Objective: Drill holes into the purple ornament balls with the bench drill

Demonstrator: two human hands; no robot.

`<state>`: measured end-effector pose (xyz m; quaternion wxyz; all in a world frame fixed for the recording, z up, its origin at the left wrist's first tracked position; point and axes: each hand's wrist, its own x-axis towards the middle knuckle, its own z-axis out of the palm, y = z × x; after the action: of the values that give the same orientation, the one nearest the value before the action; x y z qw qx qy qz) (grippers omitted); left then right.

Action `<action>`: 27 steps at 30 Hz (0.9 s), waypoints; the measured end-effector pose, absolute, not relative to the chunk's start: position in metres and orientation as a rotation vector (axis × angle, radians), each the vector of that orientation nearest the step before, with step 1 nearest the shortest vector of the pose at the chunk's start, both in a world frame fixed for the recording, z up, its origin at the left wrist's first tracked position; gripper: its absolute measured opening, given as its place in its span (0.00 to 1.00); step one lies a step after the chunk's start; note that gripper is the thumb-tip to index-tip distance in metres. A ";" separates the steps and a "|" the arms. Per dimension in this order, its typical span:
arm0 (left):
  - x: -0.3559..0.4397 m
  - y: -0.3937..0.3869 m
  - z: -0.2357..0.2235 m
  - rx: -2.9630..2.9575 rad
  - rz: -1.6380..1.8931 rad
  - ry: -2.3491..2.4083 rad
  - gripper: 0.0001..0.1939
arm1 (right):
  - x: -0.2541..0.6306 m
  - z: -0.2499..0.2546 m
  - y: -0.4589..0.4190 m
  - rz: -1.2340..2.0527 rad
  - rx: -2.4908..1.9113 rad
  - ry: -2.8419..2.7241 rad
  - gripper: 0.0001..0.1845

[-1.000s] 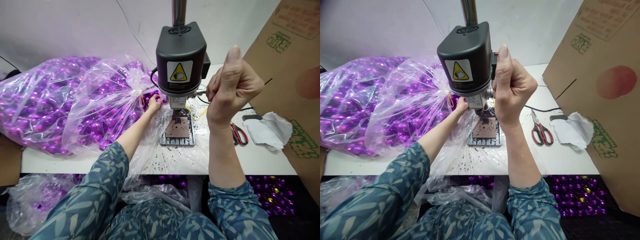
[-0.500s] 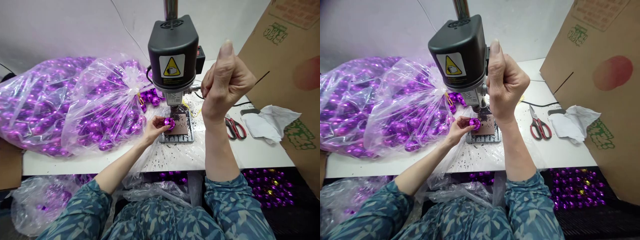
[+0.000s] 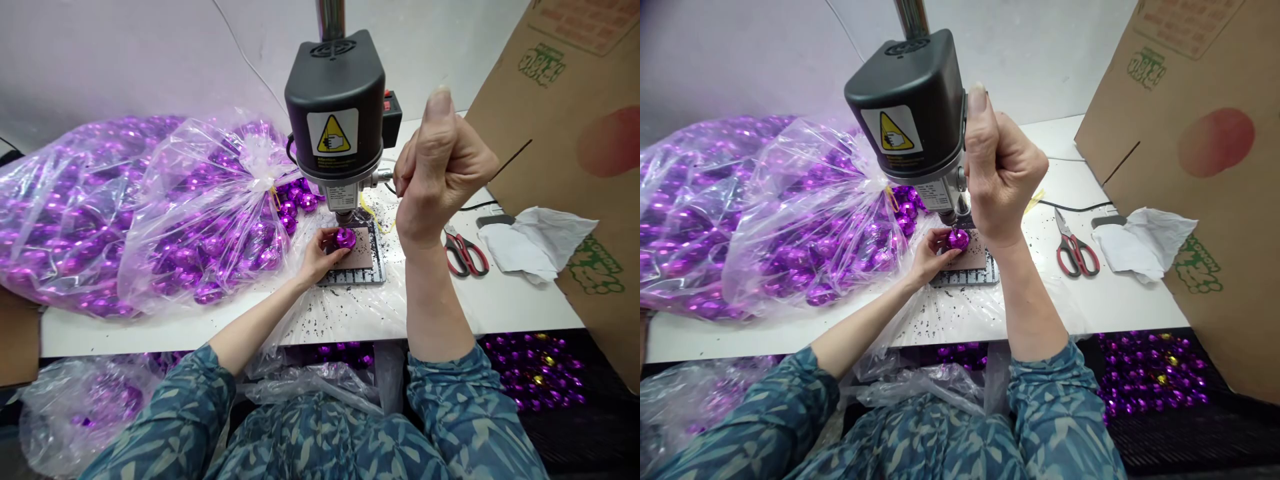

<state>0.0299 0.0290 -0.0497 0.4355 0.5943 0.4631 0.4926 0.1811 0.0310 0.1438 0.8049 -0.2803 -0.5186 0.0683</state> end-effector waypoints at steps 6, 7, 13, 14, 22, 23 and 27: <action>0.037 0.020 -0.059 1.682 1.270 1.116 0.26 | 0.181 0.143 0.029 0.161 -0.523 -1.090 0.34; 0.037 0.020 -0.061 1.681 1.288 1.096 0.27 | 0.181 0.143 0.028 0.171 -0.521 -1.092 0.34; 0.037 0.023 -0.071 1.593 1.337 1.019 0.28 | 0.184 0.134 0.027 0.153 -0.475 -1.085 0.35; 0.037 0.023 -0.071 1.580 1.334 1.016 0.29 | 0.184 0.131 0.028 0.149 -0.452 -1.084 0.35; 0.039 0.021 -0.071 1.552 1.347 1.015 0.28 | 0.184 0.112 0.030 0.091 -0.349 -1.037 0.34; 0.039 0.021 -0.071 1.551 1.348 1.012 0.27 | 0.185 0.111 0.029 0.084 -0.342 -1.043 0.34; 0.039 0.022 -0.071 1.572 1.345 1.031 0.27 | 0.186 0.103 0.029 0.070 -0.347 -1.044 0.34</action>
<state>0.0393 0.0218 -0.0711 0.4033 0.6223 0.4080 0.5326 0.1861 0.0295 0.1027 0.8519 -0.1648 -0.4961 0.0333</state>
